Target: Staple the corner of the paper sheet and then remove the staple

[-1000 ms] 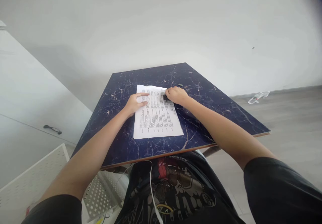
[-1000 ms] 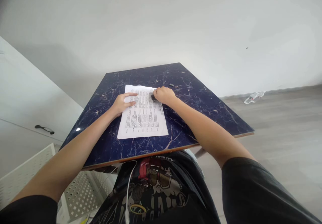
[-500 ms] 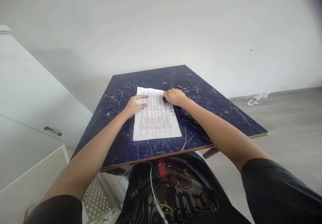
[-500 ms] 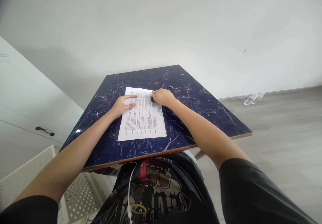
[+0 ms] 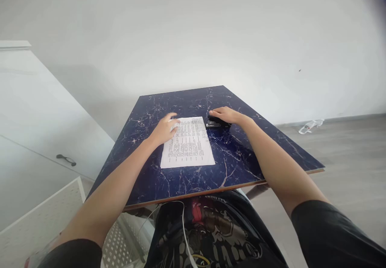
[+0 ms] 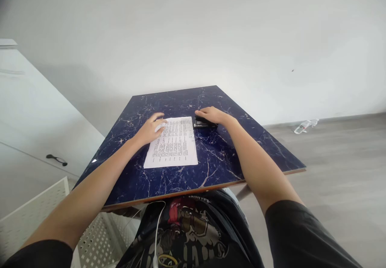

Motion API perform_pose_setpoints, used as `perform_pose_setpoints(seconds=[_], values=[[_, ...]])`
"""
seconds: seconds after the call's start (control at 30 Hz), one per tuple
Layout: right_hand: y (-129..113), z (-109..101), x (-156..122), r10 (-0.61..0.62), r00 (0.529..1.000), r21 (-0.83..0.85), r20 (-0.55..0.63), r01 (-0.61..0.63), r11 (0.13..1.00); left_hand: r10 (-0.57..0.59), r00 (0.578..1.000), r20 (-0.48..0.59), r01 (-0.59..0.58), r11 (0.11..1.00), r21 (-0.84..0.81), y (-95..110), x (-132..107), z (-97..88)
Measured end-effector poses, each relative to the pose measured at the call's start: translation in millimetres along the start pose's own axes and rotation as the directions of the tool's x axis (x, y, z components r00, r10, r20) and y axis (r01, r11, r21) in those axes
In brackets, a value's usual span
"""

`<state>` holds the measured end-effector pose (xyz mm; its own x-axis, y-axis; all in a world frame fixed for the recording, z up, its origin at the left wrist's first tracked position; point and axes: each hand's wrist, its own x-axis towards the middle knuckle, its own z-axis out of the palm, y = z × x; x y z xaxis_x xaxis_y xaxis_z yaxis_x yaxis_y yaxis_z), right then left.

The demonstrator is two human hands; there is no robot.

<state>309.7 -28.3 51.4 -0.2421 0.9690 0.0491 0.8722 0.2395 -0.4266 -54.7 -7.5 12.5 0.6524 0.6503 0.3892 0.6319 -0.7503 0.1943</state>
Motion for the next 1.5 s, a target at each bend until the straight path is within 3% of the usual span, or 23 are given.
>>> perform_pose_setpoints(seconds=[0.1, 0.2, 0.3, 0.4, 0.5, 0.6, 0.7, 0.83, 0.97, 1.03, 1.13, 1.3, 1.4, 1.5], values=[[11.4, -9.8, -5.8, -0.115, 0.982, -0.021, 0.147, 0.120, 0.993, 0.107, 0.963, 0.248, -0.092, 0.993, -0.071, 1.7, -2.8, 0.4], [21.4, -13.8, -6.4, -0.093, 0.971, -0.125, 0.222, 0.123, 0.985, 0.067, 0.941, 0.331, -0.054, 0.997, -0.048, 4.3, -5.0, 6.6], [23.5, -15.5, -4.9, -0.008, 0.991, -0.246, 0.135, 0.041, 0.968, -0.011, 0.948, 0.318, 0.007, 1.000, 0.014, 5.8, -4.5, 11.9], [12.7, -14.4, -2.7, 0.078, 0.994, -0.350, -0.076, -0.100, 0.931, -0.033, 0.953, 0.301, 0.029, 0.999, 0.018, 5.3, -3.1, 15.6], [-10.6, -5.9, 0.3, 0.093, 0.972, -0.287, -0.218, -0.155, 0.945, -0.025, 0.963, 0.269, 0.036, 0.999, -0.035, 2.3, -2.6, 22.1], [-41.8, 11.3, 2.0, -0.042, 0.994, -0.119, -0.104, 0.030, 0.992, -0.041, 0.980, 0.196, 0.068, 0.989, -0.131, -2.6, -1.9, 31.3], [-73.6, 33.0, 1.6, -0.234, 0.972, -0.079, 0.000, 0.234, 0.969, -0.151, 0.987, 0.046, 0.158, 0.950, -0.270, -6.6, 0.9, 36.0], [-102.0, 58.7, 1.1, -0.321, 0.947, -0.066, 0.003, 0.321, 0.945, -0.322, 0.936, -0.142, 0.190, 0.802, -0.567, -4.0, 6.7, 30.7], [-106.6, 74.2, 3.2, -0.383, 0.924, 0.011, 0.018, 0.382, 0.924, -0.434, 0.900, -0.041, 0.195, 0.485, -0.853, 4.7, 9.2, 26.6], [-103.8, 78.5, 4.6, -0.439, 0.898, 0.063, 0.012, 0.438, 0.897, -0.442, 0.897, 0.019, 0.218, 0.405, -0.888, 7.1, 9.2, 28.3], [-99.9, 80.9, 5.8, -0.497, 0.868, 0.084, 0.016, 0.494, 0.865, -0.436, 0.900, 0.025, 0.231, 0.426, -0.875, 6.2, 8.7, 31.3], [-96.6, 72.0, 3.6, -0.437, 0.895, 0.000, 0.095, 0.439, 0.899, -0.447, 0.891, -0.087, 0.208, 0.570, -0.795, 1.2, 6.0, 27.3], [-87.5, 61.8, -4.0, -0.421, 0.894, 0.016, 0.155, 0.424, 0.906, -0.484, 0.871, -0.085, 0.242, 0.573, -0.783, -0.7, 3.8, 24.0], [-66.8, 51.1, -22.5, -0.394, 0.908, 0.007, 0.141, 0.397, 0.918, -0.499, 0.863, -0.081, 0.257, 0.570, -0.780, -2.5, 2.6, 24.6]])
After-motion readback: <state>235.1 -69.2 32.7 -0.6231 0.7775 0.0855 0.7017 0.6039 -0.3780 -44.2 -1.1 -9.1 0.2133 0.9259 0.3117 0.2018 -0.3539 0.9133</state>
